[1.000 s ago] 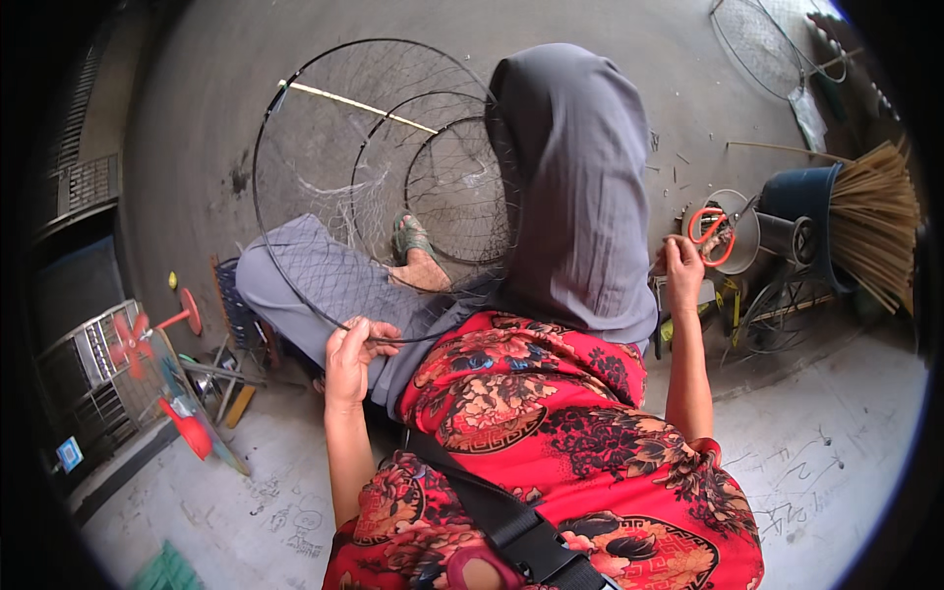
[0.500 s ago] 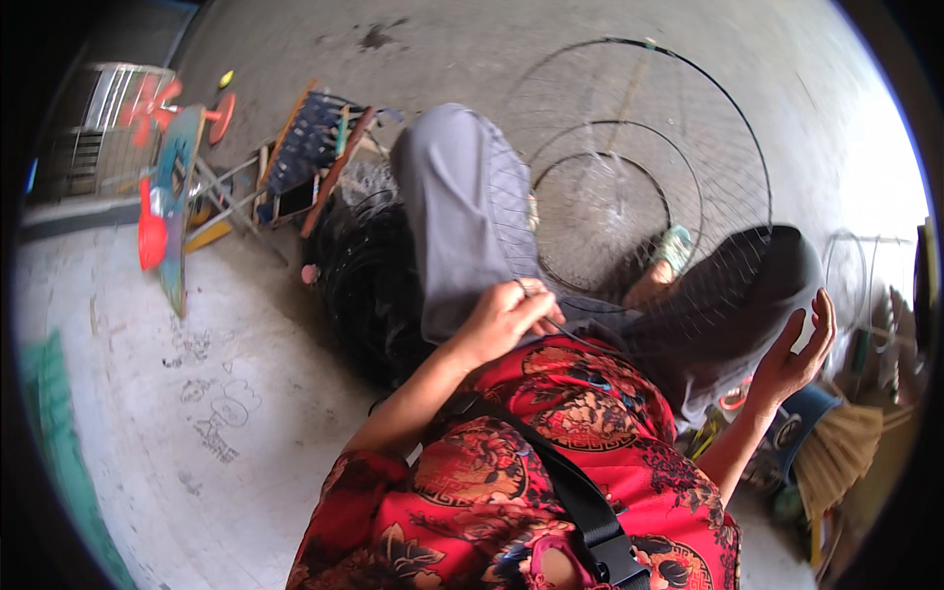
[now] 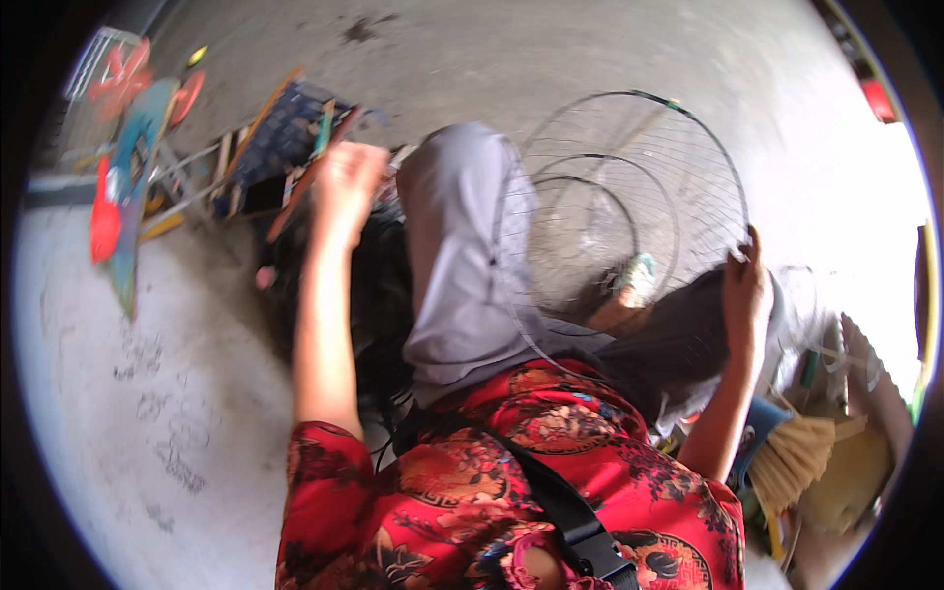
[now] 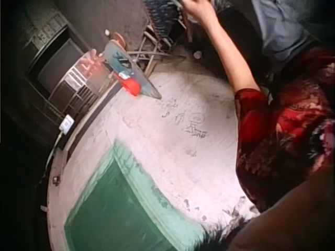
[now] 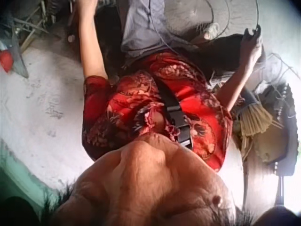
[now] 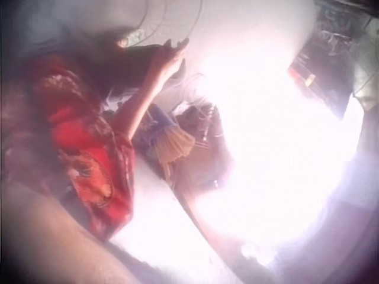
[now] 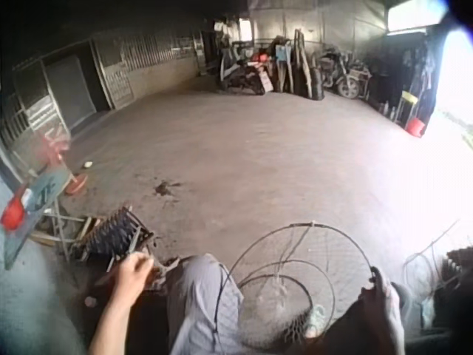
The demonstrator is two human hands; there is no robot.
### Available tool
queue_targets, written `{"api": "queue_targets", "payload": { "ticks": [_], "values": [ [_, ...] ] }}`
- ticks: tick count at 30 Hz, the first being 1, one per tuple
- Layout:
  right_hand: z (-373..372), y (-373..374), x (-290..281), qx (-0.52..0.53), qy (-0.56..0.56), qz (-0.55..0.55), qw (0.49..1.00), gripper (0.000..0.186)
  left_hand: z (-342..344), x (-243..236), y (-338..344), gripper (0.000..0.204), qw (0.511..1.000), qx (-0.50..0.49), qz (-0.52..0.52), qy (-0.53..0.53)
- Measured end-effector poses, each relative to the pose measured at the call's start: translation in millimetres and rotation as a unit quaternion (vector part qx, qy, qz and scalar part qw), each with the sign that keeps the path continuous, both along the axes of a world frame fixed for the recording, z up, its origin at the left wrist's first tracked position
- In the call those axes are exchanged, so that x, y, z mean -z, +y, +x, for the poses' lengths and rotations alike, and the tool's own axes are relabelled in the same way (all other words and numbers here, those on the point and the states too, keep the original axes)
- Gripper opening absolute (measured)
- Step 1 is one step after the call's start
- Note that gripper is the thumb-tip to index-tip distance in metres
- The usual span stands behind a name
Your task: The person repairs a collapsible wire fishing trap by hand, using wooden sticks to support the structure and a green plastic shuttle to weave or tie the netting to the wire frames.
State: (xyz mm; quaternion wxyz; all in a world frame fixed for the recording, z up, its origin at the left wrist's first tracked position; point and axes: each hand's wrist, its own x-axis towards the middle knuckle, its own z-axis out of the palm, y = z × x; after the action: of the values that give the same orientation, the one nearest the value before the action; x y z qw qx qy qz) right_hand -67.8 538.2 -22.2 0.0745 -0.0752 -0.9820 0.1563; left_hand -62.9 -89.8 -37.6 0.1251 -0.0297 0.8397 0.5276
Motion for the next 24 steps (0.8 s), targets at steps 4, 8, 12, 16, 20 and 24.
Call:
{"api": "queue_targets", "payload": {
  "ticks": [4,8,12,16,20,24],
  "values": [
    [4,-39,-15,-0.060,0.086,0.035,0.994,0.059,-61,147,-159,0.032,0.850,-0.196,-0.485,0.054],
    [31,-31,-24,-0.048,0.115,-0.012,0.992,0.052,-104,183,-224,0.033,0.775,-0.206,-0.597,0.009],
    [43,-46,-39,-0.086,0.181,-0.054,0.978,0.039,-101,139,-207,0.027,0.798,-0.335,-0.478,0.150],
    [38,-98,-49,-0.135,0.098,-0.257,0.952,0.051,-65,65,66,0.024,0.880,-0.256,-0.191,0.352],
    [36,-170,-56,-0.197,-0.110,-0.736,0.638,0.065,72,-49,252,0.022,0.938,-0.026,-0.023,0.344],
    [21,-155,-61,-0.261,-0.103,-0.720,0.634,0.040,137,-34,273,0.023,0.971,0.010,0.237,0.019]
  ]
}}
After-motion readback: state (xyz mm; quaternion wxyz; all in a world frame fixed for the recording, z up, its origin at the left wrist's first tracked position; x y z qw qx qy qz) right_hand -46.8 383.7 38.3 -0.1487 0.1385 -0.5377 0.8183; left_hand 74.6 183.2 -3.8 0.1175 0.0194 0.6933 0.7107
